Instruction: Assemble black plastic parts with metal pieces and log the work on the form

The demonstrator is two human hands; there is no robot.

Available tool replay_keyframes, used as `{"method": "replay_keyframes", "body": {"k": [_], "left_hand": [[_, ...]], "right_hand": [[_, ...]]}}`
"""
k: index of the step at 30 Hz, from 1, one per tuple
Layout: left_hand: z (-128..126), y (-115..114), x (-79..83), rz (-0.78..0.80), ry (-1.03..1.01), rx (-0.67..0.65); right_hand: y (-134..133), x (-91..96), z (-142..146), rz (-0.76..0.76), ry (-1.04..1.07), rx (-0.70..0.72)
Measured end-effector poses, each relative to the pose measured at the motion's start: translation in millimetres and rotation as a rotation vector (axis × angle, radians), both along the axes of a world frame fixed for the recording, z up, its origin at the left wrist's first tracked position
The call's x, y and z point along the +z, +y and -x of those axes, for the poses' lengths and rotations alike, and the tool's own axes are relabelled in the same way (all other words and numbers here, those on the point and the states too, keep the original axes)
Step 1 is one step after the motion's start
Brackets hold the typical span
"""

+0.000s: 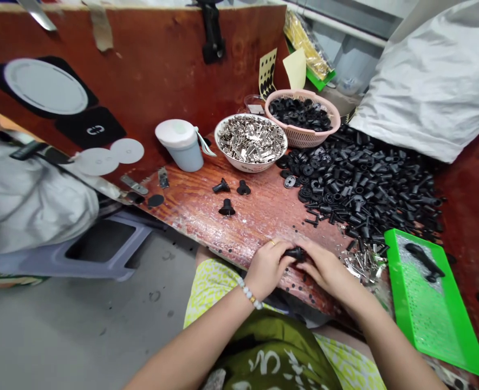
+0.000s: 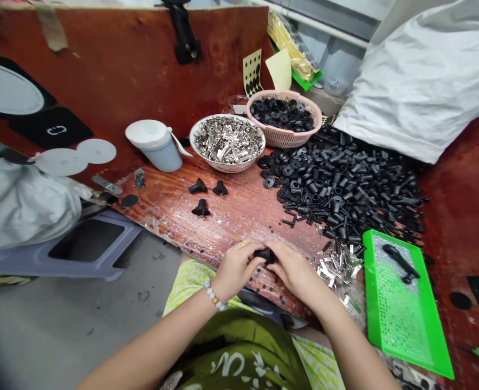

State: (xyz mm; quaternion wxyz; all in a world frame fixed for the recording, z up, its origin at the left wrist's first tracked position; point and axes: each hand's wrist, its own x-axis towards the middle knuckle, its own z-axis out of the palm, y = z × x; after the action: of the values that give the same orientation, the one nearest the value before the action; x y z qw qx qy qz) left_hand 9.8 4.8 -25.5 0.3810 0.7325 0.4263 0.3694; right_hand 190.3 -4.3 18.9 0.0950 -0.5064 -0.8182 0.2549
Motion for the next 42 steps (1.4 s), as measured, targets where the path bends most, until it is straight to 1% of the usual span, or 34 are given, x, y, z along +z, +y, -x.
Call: {"method": "replay_keyframes", "body": {"k": [5,8,10,12,16,18,20,22,23,26,28,30,31,33,35,37,39,40,42], "left_hand": [[1.7,1.6,0.9,0.003,-0.015,-0.02],[2.1,1.8,2.2,0.012,-0.003,-0.025],[1.5,1.5,2.3,0.009,0.032,-0.036],[0.5,0.9,1.7,0.004,0.085,-0.035],[1.0,-0.9,2.8,-0.001,0.147,0.005],[5.2,-1.3,5.7,-0.018,0.165,0.018],[13.5,1.8,9.2,-0.061,0.242,0.065],[25.8,12.4,12.3,-0.124,0.406,0.166],[33.0,21.3,13.9,-0.161,0.505,0.225],[54.0,58.7,20.3,-0.278,0.739,0.359],[63.2,82.6,27.6,-0.332,0.808,0.423],[65.3,94.0,36.0,-0.36,0.799,0.46],[63.4,93.1,39.2,-0.367,0.763,0.455],[54.4,78.6,40.3,-0.365,0.641,0.37],[41.7,54.1,32.3,-0.315,0.495,0.207],[29.8,30.8,18.1,-0.218,0.391,0.094],[22.3,17.1,4.5,-0.156,0.316,0.079],[20.6,14.5,-0.3,-0.136,0.284,0.091],[20.7,15.3,-4.8,-0.109,0.232,0.113]], "right_hand": [[2.4,-3.3,-2.2,0.014,-0.119,-0.088],[-0.6,-5.4,-2.1,-0.045,-0.007,-0.027],[-2.8,-7.3,-1.4,-0.094,0.06,-0.015],[-3.0,-9.2,1.0,-0.109,0.057,-0.053],[0.3,-11.2,12.6,-0.074,-0.017,-0.144],[1.4,-12.0,19.5,-0.063,-0.008,-0.169],[2.1,-13.8,23.6,-0.059,0.023,-0.177],[4.5,-16.9,22.3,-0.073,0.024,-0.191],[7.0,-18.7,19.3,-0.093,0.007,-0.205],[22.3,-22.1,3.2,-0.238,-0.109,-0.272],[37.9,-20.4,-9.7,-0.353,-0.197,-0.335],[55.0,-15.1,-20.2,-0.429,-0.251,-0.394],[63.3,-11.7,-23.7,-0.449,-0.264,-0.415],[78.9,-5.2,-26.3,-0.47,-0.284,-0.428],[93.9,-1.4,-23.7,-0.477,-0.308,-0.416],[109.4,-1.0,-18.1,-0.473,-0.333,-0.397],[124.9,-2.7,-12.6,-0.465,-0.357,-0.384],[131.8,-3.5,-10.5,-0.46,-0.366,-0.378],[141.5,-3.4,-8.3,-0.449,-0.373,-0.366]]}}
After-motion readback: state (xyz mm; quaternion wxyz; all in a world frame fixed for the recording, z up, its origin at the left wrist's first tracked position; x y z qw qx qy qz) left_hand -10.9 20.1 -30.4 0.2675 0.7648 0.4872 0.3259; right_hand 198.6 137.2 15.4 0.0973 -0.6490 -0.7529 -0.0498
